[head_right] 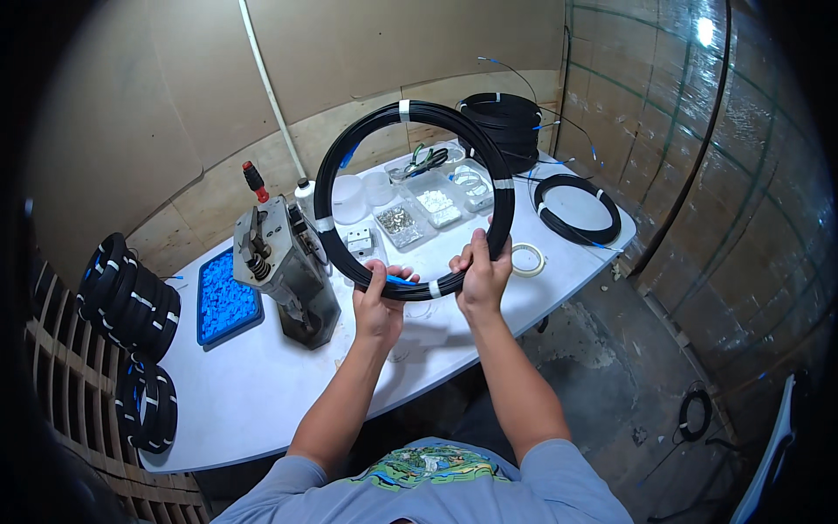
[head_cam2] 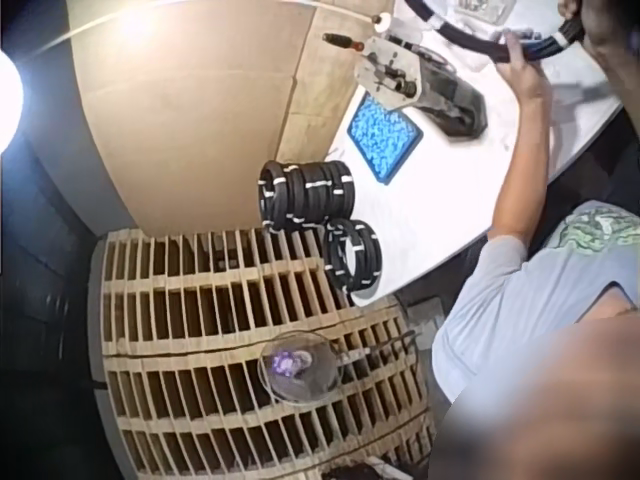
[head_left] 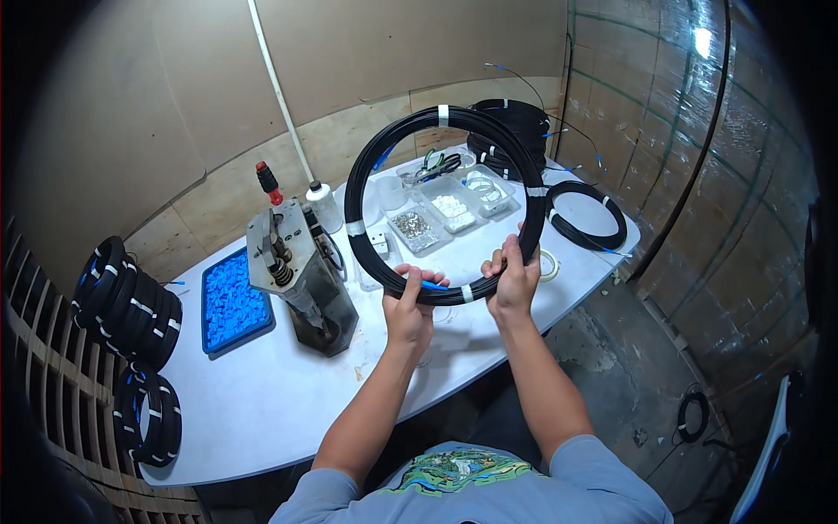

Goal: The person is manually applying white tape to several points on a coil of black wire to secure its shape.

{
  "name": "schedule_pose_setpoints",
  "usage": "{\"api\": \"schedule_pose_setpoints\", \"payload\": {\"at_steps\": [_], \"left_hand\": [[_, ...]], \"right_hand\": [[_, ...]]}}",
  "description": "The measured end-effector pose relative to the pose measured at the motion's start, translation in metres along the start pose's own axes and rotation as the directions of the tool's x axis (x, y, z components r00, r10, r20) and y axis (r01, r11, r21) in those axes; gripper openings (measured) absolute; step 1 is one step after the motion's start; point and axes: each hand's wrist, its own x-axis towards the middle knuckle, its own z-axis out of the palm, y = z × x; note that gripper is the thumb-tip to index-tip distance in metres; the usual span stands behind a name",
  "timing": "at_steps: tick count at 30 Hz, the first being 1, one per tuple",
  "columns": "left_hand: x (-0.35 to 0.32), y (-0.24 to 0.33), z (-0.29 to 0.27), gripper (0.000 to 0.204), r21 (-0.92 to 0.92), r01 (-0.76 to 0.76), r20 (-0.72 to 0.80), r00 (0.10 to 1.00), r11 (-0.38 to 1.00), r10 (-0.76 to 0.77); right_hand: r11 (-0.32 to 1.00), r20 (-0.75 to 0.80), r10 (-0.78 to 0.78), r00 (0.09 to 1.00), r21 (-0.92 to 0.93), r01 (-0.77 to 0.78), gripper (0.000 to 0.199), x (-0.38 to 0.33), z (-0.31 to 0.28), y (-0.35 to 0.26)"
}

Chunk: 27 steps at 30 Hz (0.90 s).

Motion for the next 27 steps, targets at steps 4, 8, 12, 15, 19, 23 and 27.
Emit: {"api": "schedule_pose_setpoints", "payload": {"at_steps": [4, 8, 12, 15, 19, 23, 27], "left_hand": [[0.015, 0.015, 0.010, 0.019, -0.074, 0.013, -0.125, 0.992, 0.997, -0.022], [0.035, 0.051, -0.021, 0.020, 0.065, 0.000, -0.025, 1.000, 0.998, 0.002], [0.046, 0.086, -0.018, 0.017, 0.327, 0.058, 0.027, 0.997, 0.943, -0.071], [0.059, 0.103, -0.017, 0.017, 0.407, 0.111, 0.008, 0.992, 0.907, -0.125], [0.071, 0.116, -0.014, 0.021, 0.521, 0.128, 0.020, 0.987, 0.844, -0.161], [0.072, 0.119, -0.014, 0.025, 0.585, 0.086, 0.081, 0.983, 0.807, -0.163], [0.062, 0.117, -0.010, 0.036, 0.598, -0.085, 0.251, 0.964, 0.797, -0.086]], "right_hand": [[0.987, 0.094, -0.089, 0.992, -0.124, 0.100, 0.039, -0.005, -0.012, 0.012], [0.997, 0.237, -0.054, 0.970, -0.045, 0.067, 0.040, 0.013, -0.010, -0.017], [0.973, 0.289, 0.135, 0.948, -0.220, -0.071, 0.030, 0.044, -0.023, -0.041], [0.965, 0.311, 0.167, 0.936, -0.247, -0.090, 0.030, 0.039, -0.024, -0.040], [0.972, 0.289, 0.124, 0.949, -0.226, -0.058, 0.038, 0.021, -0.017, -0.029], [0.974, 0.281, 0.112, 0.953, -0.220, -0.050, 0.052, 0.020, -0.018, -0.028], [0.979, 0.217, 0.142, 0.966, -0.178, -0.104, 0.052, 0.025, -0.023, -0.031]]}}
